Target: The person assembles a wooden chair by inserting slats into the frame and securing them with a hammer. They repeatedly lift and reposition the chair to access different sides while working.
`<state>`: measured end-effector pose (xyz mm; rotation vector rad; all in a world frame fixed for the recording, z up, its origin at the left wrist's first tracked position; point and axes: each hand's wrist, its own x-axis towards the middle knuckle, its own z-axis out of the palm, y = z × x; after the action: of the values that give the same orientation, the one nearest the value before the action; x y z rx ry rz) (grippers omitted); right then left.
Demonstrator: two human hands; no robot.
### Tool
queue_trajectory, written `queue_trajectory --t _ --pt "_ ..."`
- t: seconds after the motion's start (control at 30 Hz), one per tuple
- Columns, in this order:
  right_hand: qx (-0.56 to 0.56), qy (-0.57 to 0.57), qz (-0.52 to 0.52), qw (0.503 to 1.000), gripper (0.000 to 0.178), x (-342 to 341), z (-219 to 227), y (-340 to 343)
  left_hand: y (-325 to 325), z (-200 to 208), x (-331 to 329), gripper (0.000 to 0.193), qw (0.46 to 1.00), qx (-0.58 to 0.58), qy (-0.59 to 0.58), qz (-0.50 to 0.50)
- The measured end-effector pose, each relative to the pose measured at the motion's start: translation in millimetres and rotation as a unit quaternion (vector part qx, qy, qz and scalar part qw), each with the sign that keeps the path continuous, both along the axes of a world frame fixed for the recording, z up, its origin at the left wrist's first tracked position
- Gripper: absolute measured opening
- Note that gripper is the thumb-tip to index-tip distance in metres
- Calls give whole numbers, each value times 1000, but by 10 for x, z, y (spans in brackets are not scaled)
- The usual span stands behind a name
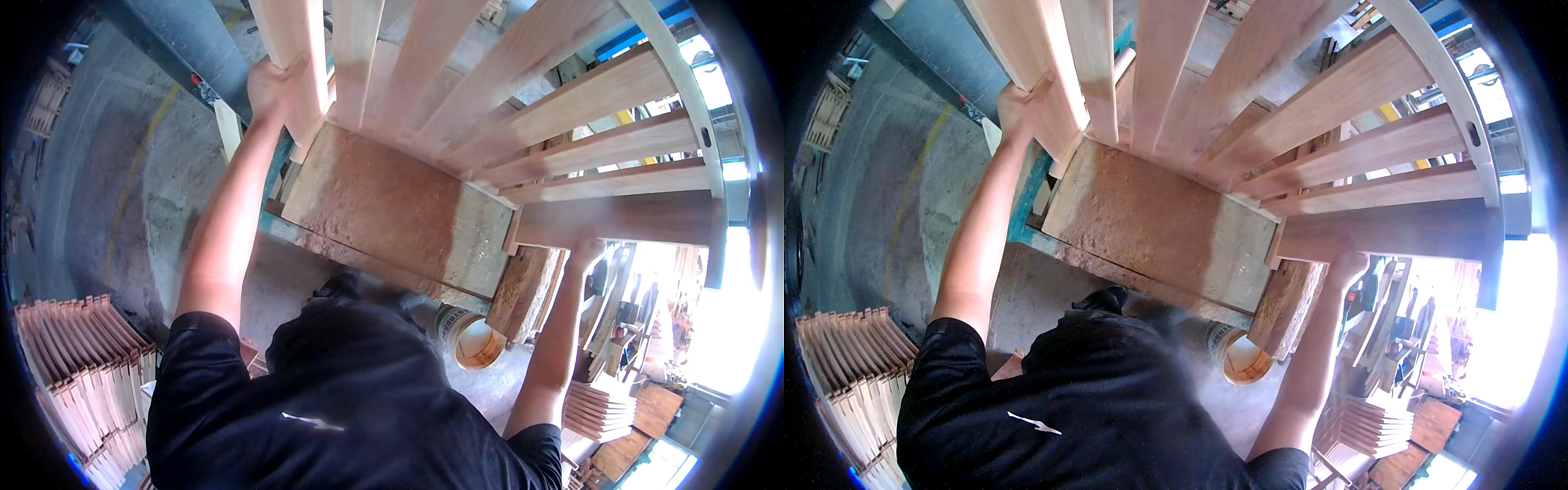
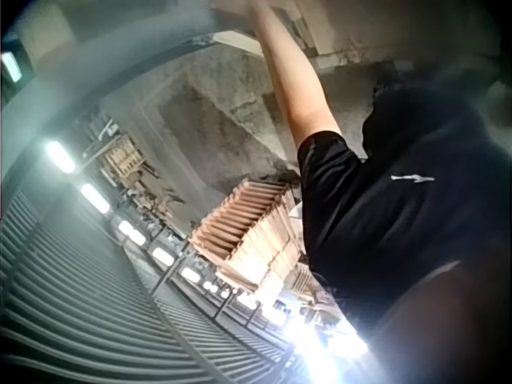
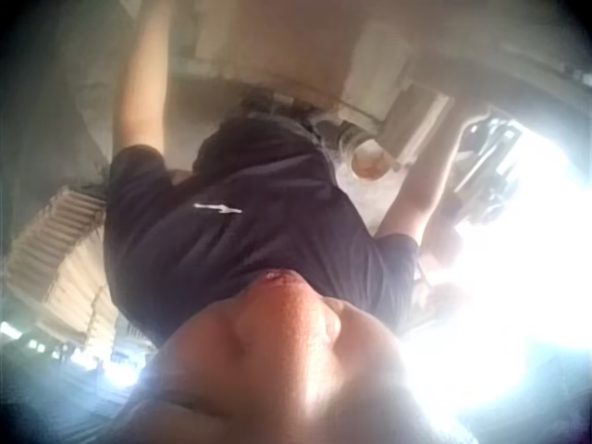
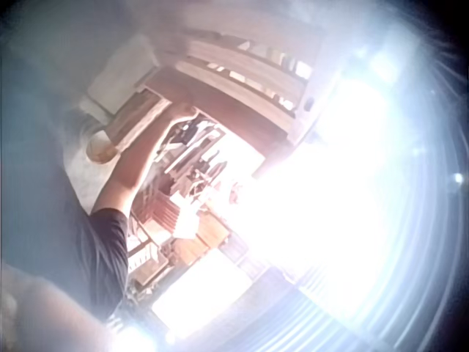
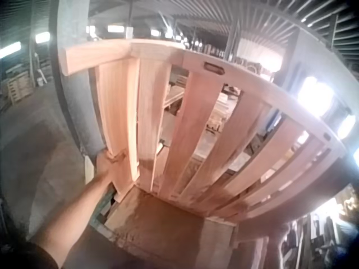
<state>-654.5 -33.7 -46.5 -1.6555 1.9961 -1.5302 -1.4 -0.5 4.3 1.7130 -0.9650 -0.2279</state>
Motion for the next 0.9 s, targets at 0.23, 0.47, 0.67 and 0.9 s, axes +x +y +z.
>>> queue_trajectory --t 0.23,0.47,0.67,0.9 --pt "88 -28 -41 995 33 34 120 36 15 -66 31 44 1000 -5 -5 -9" --pt "92 -24 -35 995 30 39 140 50 41 -22 0 43 1000 -4 11 -14" --pt "-20 29 3 999 24 -156 -113 -57 35 -12 -27 42 1000 -19 1 -1" --pt "-14 -6 28 999 22 -101 -66 -20 42 -32 -2 43 999 -25 -22 -9"
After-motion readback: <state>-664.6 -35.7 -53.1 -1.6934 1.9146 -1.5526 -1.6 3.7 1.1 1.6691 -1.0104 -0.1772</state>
